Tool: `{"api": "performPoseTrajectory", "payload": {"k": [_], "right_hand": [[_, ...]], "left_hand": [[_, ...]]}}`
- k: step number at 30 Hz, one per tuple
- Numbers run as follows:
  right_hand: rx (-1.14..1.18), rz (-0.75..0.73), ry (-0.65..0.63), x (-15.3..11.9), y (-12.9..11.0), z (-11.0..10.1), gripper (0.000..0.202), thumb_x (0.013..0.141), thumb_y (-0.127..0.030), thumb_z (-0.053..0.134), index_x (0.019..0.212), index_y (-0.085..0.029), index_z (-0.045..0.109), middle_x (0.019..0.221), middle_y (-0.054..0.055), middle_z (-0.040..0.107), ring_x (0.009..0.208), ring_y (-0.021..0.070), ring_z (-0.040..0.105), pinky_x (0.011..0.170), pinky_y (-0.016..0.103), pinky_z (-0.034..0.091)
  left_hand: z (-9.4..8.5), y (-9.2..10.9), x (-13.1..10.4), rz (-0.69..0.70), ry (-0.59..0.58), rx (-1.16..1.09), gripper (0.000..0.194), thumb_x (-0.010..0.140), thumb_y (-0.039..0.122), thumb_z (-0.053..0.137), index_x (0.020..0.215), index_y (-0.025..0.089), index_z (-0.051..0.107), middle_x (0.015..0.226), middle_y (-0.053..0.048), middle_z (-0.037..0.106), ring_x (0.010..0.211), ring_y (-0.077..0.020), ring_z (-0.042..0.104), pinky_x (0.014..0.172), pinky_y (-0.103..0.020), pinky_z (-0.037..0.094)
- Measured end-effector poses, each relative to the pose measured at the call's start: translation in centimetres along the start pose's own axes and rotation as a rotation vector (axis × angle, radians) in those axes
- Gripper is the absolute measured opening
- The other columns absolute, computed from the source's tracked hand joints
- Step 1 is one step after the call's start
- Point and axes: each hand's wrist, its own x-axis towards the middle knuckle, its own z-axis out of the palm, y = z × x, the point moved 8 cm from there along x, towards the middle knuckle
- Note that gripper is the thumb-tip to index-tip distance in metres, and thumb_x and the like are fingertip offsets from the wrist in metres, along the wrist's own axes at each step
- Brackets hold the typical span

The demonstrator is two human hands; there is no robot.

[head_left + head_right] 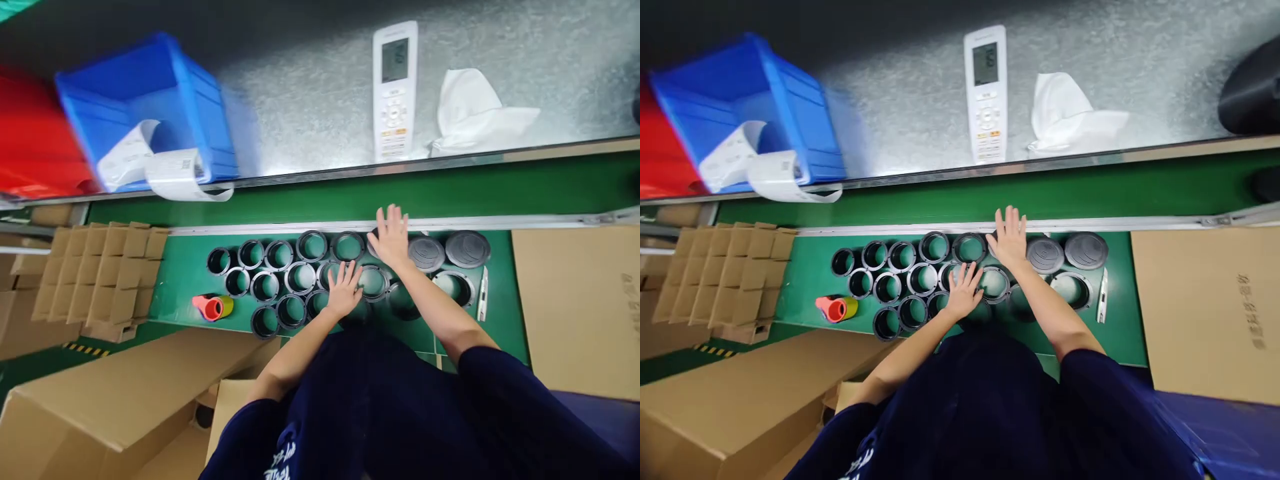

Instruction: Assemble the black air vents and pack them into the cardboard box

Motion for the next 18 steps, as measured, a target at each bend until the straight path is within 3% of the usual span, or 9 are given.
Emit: {"api": "performPoseTrajectory", "payload": {"k": [3,6,8,11,13,15,18], "right_hand": [[0.022,0.01,-0.184,0.0,-0.5,2.2,0.075,0.105,-0.05,0.036,0.166,-0.009,0.022,0.172,0.022,0.006,0.159,0.0361,0.004,0.126,0.061,-0.001],[0.069,0.022,-0.198,-0.5,0.5,2.2,0.075,0.105,-0.053,0.036,0.167,-0.012,0.019,0.173,0.018,0.005,0.159,0.0339,0.002,0.126,0.06,-0.003],[0.094,0.068,-0.094,-1.4,3.1,0.3,0.071,0.106,-0.052,0.033,0.166,-0.015,0.025,0.172,0.016,0.012,0.158,0.0341,0.006,0.126,0.063,-0.001],[0.091,0.236,0.046,-4.1,10.4,-3.7,0.066,0.102,-0.05,0.041,0.159,-0.015,0.04,0.169,0.019,0.023,0.154,0.0407,0.017,0.122,0.07,0.008],[0.059,0.358,-0.018,-6.0,15.9,-5.3,0.077,0.092,-0.049,0.061,0.159,-0.017,0.041,0.169,0.02,0.02,0.152,0.0474,0.019,0.119,0.075,0.014],[0.009,0.412,-0.186,-7.4,19.9,-5.8,0.097,0.078,-0.046,0.078,0.162,-0.023,0.035,0.171,0.018,0.009,0.152,0.0516,0.013,0.118,0.075,0.019],[-0.058,0.42,-0.406,-8.3,22.5,-5.4,0.115,0.07,-0.04,0.085,0.166,-0.031,0.023,0.172,0.016,-0.004,0.154,0.0523,0.004,0.118,0.072,0.024]], "left_hand": [[-0.4,-0.5,0.3,-0.027,-0.001,0.033,0.066,0.101,0.044,0.044,0.164,0.03,0.029,0.174,-0.005,0.016,0.161,-0.0354,0.007,0.125,-0.071,0.009],[-0.7,-0.8,0.7,-0.035,-0.009,0.051,0.065,0.101,0.044,0.043,0.163,0.03,0.031,0.174,-0.006,0.015,0.161,-0.0368,0.006,0.124,-0.072,0.012],[-0.8,-0.8,0.6,-0.025,-0.015,0.045,0.064,0.102,0.042,0.043,0.163,0.029,0.031,0.175,-0.006,0.014,0.161,-0.0371,0.006,0.123,-0.073,0.014],[-1.4,-0.1,0.6,-0.049,0.025,0.021,0.065,0.101,0.041,0.044,0.163,0.025,0.033,0.174,-0.011,0.016,0.161,-0.0375,0.007,0.123,-0.071,0.015],[-2.4,1.7,1.5,-0.02,0.087,-0.004,0.067,0.1,0.04,0.047,0.162,0.02,0.033,0.173,-0.016,0.018,0.161,-0.0365,0.007,0.125,-0.068,0.012],[-3.2,5.3,3.6,0.125,0.119,-0.04,0.069,0.098,0.038,0.051,0.162,0.018,0.033,0.173,-0.017,0.019,0.162,-0.0342,0.007,0.128,-0.064,0.007],[-3.7,11.2,8.3,0.37,0.077,-0.075,0.083,0.089,0.033,0.067,0.163,0.025,0.03,0.175,-0.014,0.013,0.162,-0.036,0.002,0.126,-0.067,-0.001]]}}
